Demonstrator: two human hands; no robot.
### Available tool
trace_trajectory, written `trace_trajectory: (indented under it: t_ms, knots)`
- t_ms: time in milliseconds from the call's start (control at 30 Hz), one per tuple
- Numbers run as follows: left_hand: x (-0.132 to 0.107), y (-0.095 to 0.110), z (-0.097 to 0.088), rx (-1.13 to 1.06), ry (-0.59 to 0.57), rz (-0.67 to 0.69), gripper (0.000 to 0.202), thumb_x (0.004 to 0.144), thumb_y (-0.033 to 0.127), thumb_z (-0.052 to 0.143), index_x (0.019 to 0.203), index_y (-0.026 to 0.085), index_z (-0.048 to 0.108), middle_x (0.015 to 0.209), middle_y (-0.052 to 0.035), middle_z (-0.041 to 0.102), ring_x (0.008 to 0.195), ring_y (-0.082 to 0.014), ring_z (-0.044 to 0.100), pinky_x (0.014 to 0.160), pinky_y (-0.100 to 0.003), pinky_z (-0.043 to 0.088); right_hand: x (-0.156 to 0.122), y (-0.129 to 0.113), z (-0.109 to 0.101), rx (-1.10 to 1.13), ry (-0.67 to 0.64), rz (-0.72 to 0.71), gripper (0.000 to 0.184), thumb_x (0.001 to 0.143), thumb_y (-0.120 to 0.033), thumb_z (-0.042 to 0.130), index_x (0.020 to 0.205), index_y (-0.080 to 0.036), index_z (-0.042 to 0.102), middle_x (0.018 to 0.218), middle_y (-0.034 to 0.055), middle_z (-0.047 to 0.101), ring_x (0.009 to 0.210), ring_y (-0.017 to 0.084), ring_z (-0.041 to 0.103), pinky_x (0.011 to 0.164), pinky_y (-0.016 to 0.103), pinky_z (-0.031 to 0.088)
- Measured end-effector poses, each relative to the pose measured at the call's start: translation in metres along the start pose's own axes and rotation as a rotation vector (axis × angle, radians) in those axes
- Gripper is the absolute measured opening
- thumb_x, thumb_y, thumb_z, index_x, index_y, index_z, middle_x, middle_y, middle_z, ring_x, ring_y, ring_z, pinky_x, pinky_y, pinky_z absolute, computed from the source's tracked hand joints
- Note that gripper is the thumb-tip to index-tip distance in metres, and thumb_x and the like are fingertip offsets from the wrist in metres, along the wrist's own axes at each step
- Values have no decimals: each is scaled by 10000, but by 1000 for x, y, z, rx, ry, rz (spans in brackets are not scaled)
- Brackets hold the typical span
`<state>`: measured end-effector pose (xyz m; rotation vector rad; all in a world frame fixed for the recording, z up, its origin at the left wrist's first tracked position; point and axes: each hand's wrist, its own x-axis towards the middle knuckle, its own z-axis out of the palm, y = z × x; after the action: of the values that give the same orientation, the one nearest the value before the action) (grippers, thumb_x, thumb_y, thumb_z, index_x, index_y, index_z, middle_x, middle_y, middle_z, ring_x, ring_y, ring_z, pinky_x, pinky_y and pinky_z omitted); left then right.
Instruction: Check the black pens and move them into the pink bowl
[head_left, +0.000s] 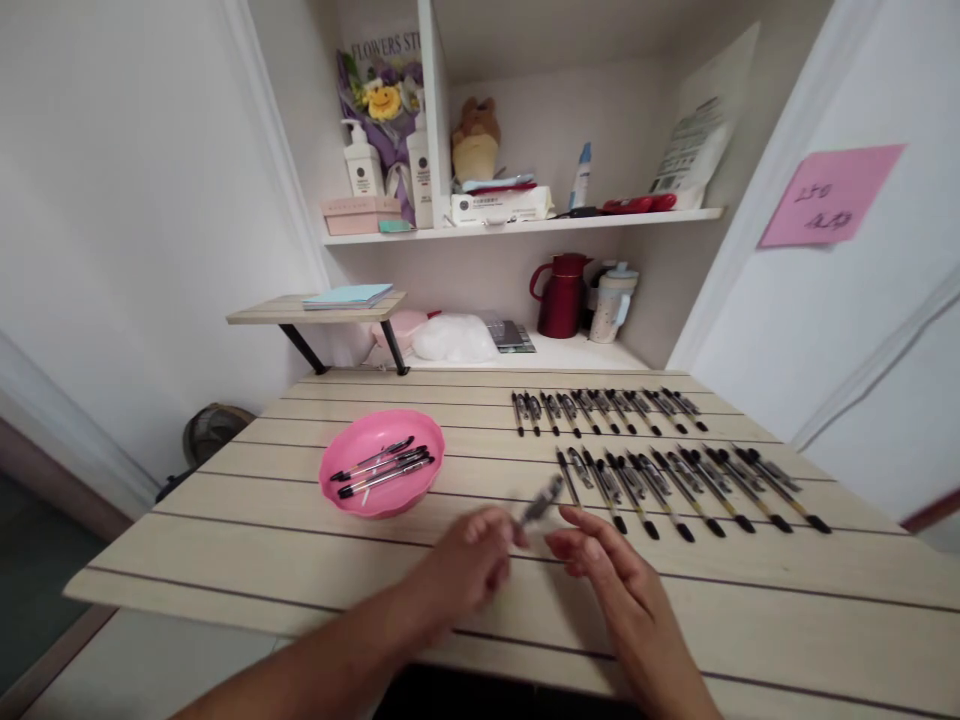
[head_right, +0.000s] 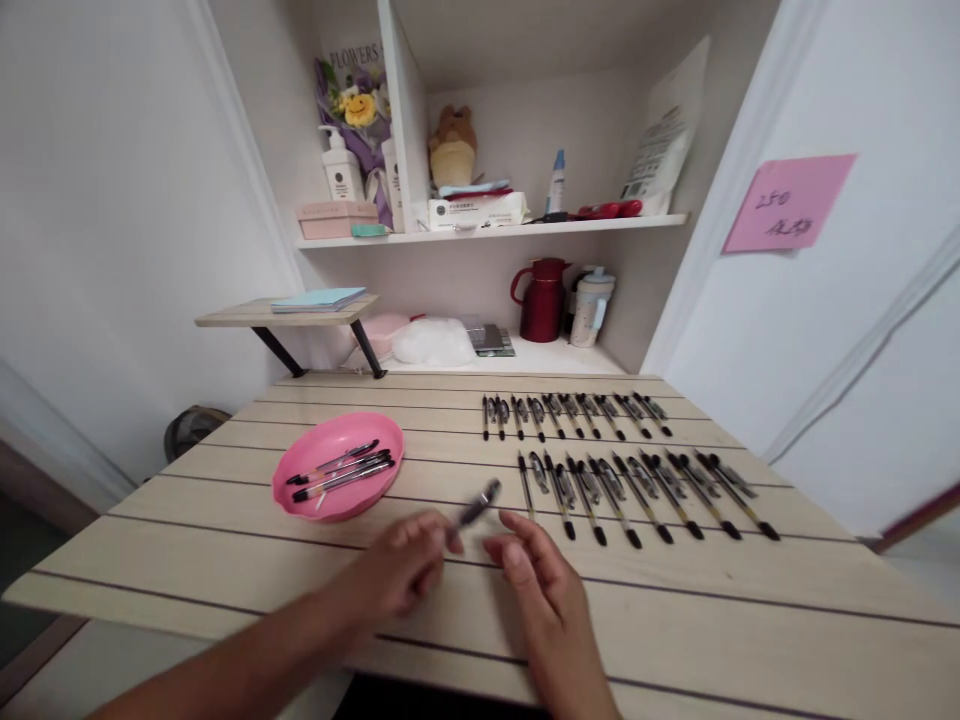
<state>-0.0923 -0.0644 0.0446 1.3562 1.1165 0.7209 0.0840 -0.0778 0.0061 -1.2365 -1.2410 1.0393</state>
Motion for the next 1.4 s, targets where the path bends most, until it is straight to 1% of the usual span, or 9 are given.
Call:
trace_trajectory:
  t_ms: [100, 200, 433, 633, 767, 867, 967, 1167, 1400]
  knots:
    - [3, -19, 51, -234, -101, -138, 248, 773, 402, 446, 856, 171, 476, 541, 55, 451, 359, -46, 353, 381, -173, 278, -4, -5, 27, 404, 40, 185, 382, 770, -525, 483, 969, -200, 511, 737, 18, 649, 383, 88, 499, 382, 218, 428]
    - [11, -23, 67, -349, -132, -99, 265, 740, 378, 513, 894, 163, 489, 569, 50, 475, 362, -37, 375, 369, -161, 282, -6, -2, 36, 580, 89, 310, 362, 752, -552, 496, 819, -197, 484, 528, -54, 552, 230, 39, 306, 227, 159, 233]
    - [20, -21, 62, -442, -186, -160, 299, 764, 441, 516, 868, 160, 503, 532, 52, 475, 298, -2, 218, 315, -155, 109, 1, 3, 29, 742, 237, 271, 341, 714, -499, 590, 717, -185, 456, 554, -45, 565, 282, 13, 322, 259, 132, 204]
    - [18, -21, 58, -438, -274, -157, 387, 778, 421, 503, 1059, 156, 522, 592, 13, 544, 295, -8, 234, 304, -156, 129, 2, 3, 26, 688, 160, 298, 383, 737, -583, 492, 791, -205, 463, 675, -39, 610, 250, 13, 285, 231, 154, 151]
    - [19, -23, 55, -445, -275, -186, 337, 773, 400, 504, 981, 139, 548, 588, 7, 553, 289, -17, 277, 301, -163, 163, 12, 0, 13, 620, 246, 203, 347, 745, -534, 521, 873, -212, 500, 740, -20, 610, 411, 67, 473, 319, 166, 321]
    - [22, -23, 54, -474, -254, -222, 322, 757, 367, 518, 995, 151, 524, 577, 17, 554, 287, -31, 313, 311, -170, 195, 31, -6, -11, 417, 415, 52, 373, 752, -512, 520, 928, -185, 558, 715, 0, 581, 613, 117, 543, 502, 203, 427]
    - [31, -19, 51, -545, -168, -226, 303, 751, 350, 511, 982, 154, 516, 581, 24, 538, 312, -38, 347, 334, -175, 218, 56, -14, -35, 45, 440, 17, 404, 758, -518, 498, 920, -167, 618, 562, -32, 501, 490, 95, 441, 442, 200, 344]
    - [61, -13, 39, -691, 81, -118, 344, 741, 354, 544, 1024, 165, 496, 616, 37, 504, 382, -36, 373, 388, -176, 226, 112, -19, -43, -415, 33, 13, 354, 773, -476, 454, 659, -161, 570, 437, -30, 499, 412, 108, 458, 442, 223, 339]
    - [68, -21, 32, -763, 58, -38, 354, 726, 368, 576, 1013, 173, 507, 627, 43, 489, 384, -28, 343, 394, -180, 218, 155, -25, -19, -1061, -186, -9, 251, 726, -309, 548, 885, -129, 619, 641, 54, 652, 595, 142, 592, 563, 218, 396]
